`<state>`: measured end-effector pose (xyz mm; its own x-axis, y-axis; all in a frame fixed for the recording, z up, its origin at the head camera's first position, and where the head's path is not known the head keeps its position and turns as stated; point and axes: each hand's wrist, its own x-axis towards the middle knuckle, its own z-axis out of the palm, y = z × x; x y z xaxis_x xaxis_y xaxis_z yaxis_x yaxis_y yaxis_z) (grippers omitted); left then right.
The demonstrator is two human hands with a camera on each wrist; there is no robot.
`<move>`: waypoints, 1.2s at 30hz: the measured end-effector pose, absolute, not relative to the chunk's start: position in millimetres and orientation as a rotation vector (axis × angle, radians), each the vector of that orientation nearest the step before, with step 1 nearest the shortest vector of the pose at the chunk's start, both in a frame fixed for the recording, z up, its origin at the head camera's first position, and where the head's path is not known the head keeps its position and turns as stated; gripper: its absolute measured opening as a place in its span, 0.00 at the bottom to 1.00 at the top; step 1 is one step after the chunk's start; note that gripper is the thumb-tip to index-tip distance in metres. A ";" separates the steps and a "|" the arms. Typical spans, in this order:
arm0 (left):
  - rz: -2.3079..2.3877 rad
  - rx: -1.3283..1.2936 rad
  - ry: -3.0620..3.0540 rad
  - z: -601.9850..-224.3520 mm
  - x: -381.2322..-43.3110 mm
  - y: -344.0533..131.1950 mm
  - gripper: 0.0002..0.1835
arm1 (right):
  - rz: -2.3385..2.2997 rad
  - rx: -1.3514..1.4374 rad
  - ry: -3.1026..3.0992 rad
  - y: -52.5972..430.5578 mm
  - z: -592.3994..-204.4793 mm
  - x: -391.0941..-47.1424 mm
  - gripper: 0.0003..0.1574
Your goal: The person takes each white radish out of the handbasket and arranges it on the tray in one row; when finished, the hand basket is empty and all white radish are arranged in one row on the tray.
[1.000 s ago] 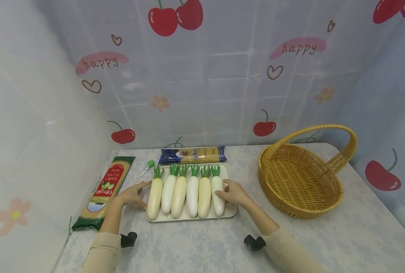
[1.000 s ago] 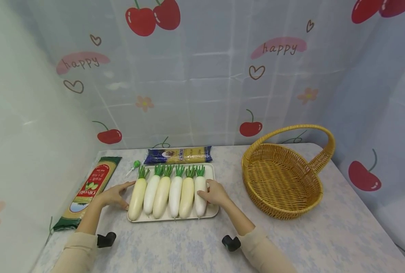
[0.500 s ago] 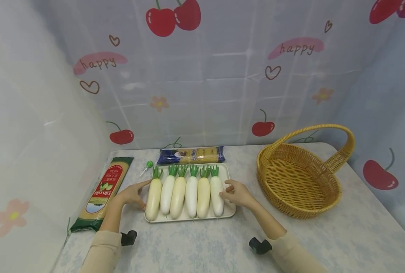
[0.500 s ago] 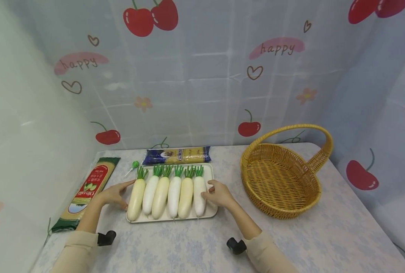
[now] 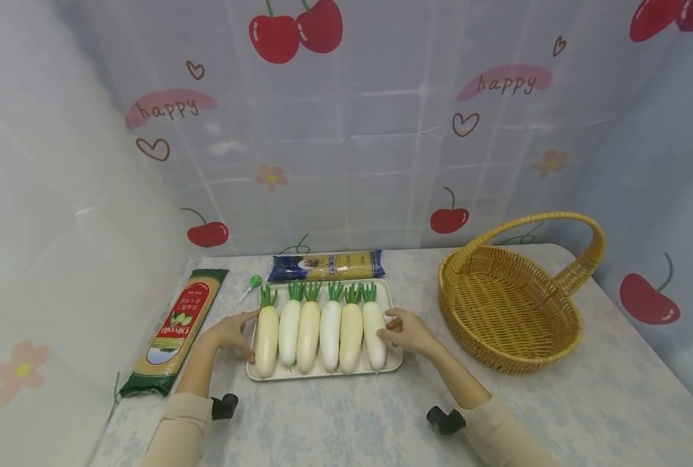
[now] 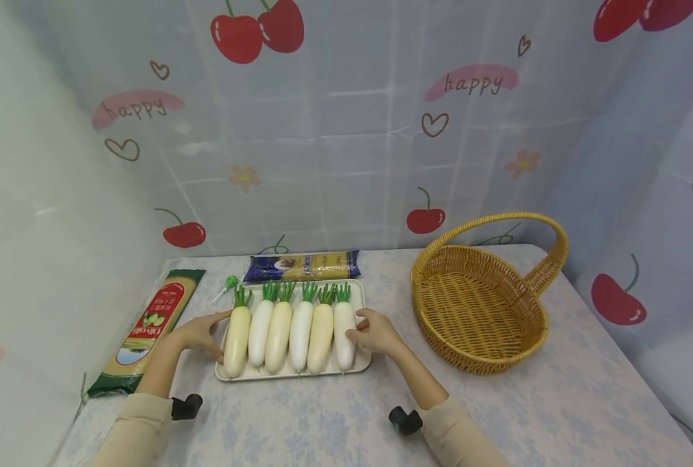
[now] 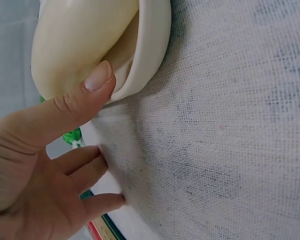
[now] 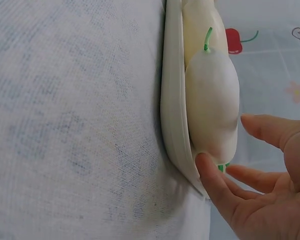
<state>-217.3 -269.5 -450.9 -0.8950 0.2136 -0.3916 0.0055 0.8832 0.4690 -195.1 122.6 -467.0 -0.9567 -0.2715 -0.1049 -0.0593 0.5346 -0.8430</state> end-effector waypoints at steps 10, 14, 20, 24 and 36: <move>0.673 0.172 2.563 -452.0 -215.5 -272.5 0.66 | -1.366 -0.325 2.591 124.4 -470.1 -194.0 0.34; 0.717 0.163 2.544 -451.6 -213.6 -272.1 0.68 | -1.359 -0.315 2.583 126.0 -469.5 -193.6 0.34; 0.717 0.153 2.528 -451.4 -212.8 -270.6 0.68 | -1.349 -0.314 2.564 127.8 -468.0 -193.4 0.35; 0.696 0.132 2.532 -452.4 -213.0 -271.2 0.68 | -1.329 -0.342 2.564 127.5 -467.2 -194.3 0.33; 0.714 0.157 2.527 -451.6 -214.0 -273.9 0.67 | -1.310 -0.348 2.565 129.1 -466.2 -194.3 0.30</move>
<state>-214.0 -273.9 -451.6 -0.8654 0.2399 -0.4399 -0.0257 0.8556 0.5171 -194.3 129.1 -466.2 -0.9428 -0.3168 -0.1036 -0.1019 0.5699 -0.8153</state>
